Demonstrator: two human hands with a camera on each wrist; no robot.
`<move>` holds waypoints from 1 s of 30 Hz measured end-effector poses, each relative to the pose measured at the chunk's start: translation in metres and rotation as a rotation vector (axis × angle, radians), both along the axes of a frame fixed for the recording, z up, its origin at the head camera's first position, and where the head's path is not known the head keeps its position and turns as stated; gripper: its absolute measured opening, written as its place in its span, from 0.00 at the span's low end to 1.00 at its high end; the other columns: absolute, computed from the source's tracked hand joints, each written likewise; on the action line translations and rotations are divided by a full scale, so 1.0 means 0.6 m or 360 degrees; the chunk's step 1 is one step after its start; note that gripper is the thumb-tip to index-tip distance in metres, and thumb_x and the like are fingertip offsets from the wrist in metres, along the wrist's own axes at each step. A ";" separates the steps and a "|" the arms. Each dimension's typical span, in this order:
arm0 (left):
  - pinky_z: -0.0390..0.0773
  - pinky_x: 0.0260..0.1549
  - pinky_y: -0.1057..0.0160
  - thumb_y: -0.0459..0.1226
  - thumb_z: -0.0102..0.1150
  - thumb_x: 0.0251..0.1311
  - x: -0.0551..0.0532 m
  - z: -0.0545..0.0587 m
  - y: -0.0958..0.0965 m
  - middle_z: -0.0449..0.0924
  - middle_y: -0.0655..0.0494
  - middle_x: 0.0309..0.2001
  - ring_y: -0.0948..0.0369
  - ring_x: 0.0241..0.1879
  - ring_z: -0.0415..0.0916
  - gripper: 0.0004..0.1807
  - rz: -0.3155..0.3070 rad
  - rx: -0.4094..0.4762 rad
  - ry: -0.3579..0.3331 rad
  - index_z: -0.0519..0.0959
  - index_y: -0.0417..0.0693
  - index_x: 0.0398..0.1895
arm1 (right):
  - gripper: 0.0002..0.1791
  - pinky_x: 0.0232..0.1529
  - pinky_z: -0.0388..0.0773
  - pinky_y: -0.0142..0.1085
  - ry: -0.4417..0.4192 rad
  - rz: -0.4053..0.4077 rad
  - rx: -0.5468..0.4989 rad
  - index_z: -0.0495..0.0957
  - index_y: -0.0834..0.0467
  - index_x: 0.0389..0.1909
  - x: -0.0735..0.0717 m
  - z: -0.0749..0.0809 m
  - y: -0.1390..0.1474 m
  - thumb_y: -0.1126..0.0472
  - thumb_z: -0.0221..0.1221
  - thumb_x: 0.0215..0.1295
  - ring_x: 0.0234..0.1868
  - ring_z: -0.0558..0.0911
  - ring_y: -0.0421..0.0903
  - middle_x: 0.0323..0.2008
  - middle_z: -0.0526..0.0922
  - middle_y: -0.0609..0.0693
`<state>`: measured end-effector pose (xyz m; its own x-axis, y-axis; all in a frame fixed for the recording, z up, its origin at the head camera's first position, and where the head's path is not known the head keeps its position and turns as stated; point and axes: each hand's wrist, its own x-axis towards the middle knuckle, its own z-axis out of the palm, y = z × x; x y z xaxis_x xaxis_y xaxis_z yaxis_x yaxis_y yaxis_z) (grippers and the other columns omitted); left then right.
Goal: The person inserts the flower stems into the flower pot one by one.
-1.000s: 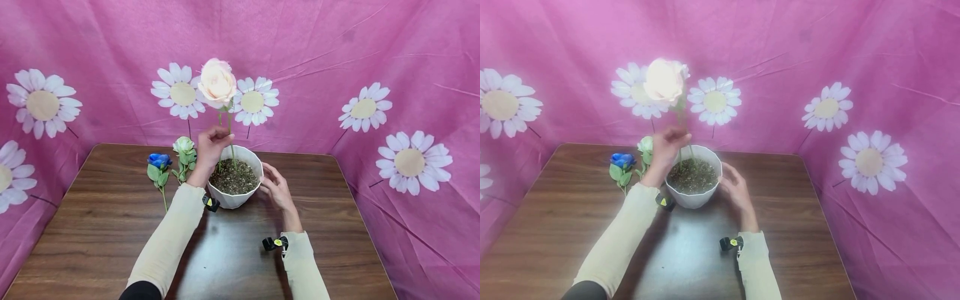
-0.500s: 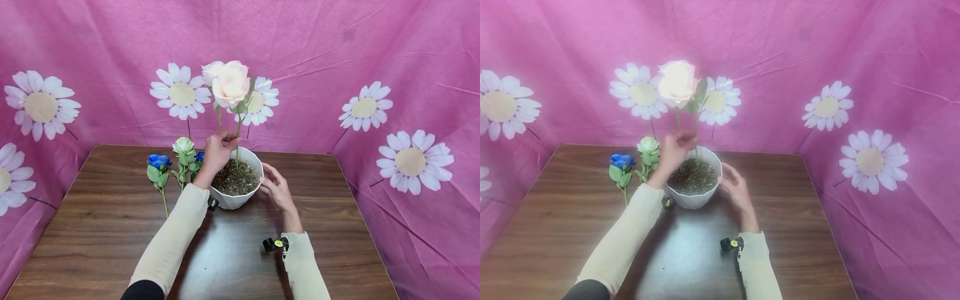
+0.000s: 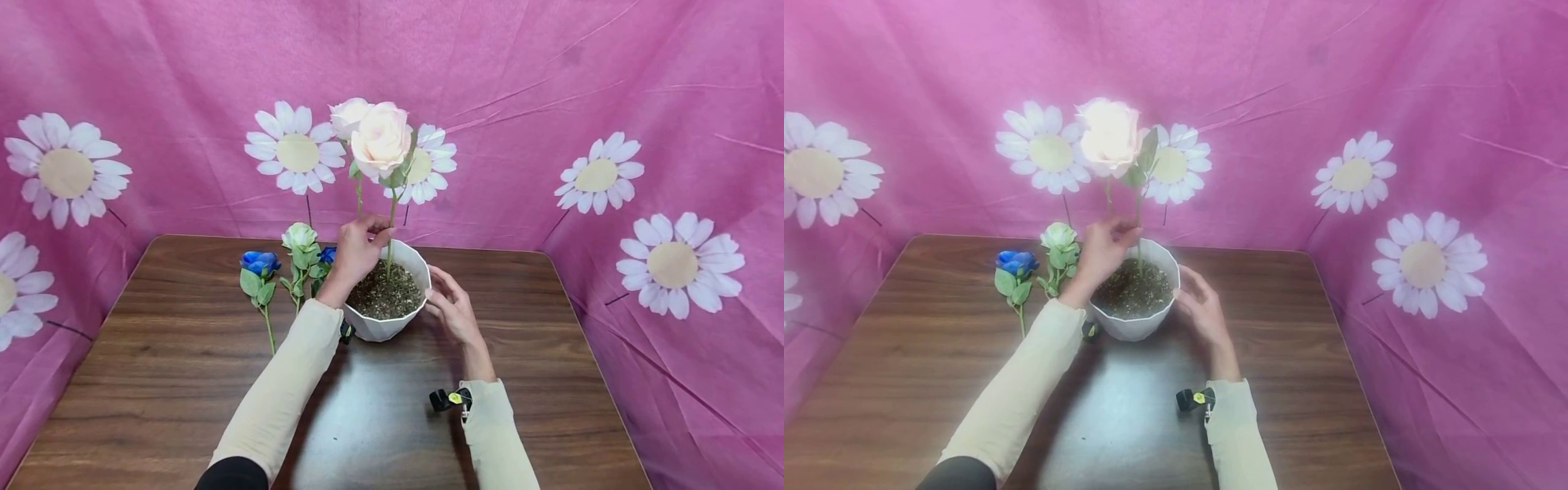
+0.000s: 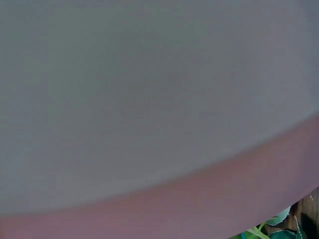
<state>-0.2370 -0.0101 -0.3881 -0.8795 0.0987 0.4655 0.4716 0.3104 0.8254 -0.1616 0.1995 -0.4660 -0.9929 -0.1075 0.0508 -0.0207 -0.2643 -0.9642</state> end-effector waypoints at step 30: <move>0.84 0.36 0.51 0.32 0.64 0.65 0.009 -0.016 0.012 0.85 0.51 0.35 0.48 0.37 0.84 0.01 0.0020 -0.0615 0.0192 0.81 0.43 0.36 | 0.32 0.48 0.83 0.35 -0.0024 -0.0001 0.0002 0.58 0.70 0.73 -0.003 -0.002 0.003 0.74 0.52 0.69 0.55 0.78 0.46 0.66 0.65 0.69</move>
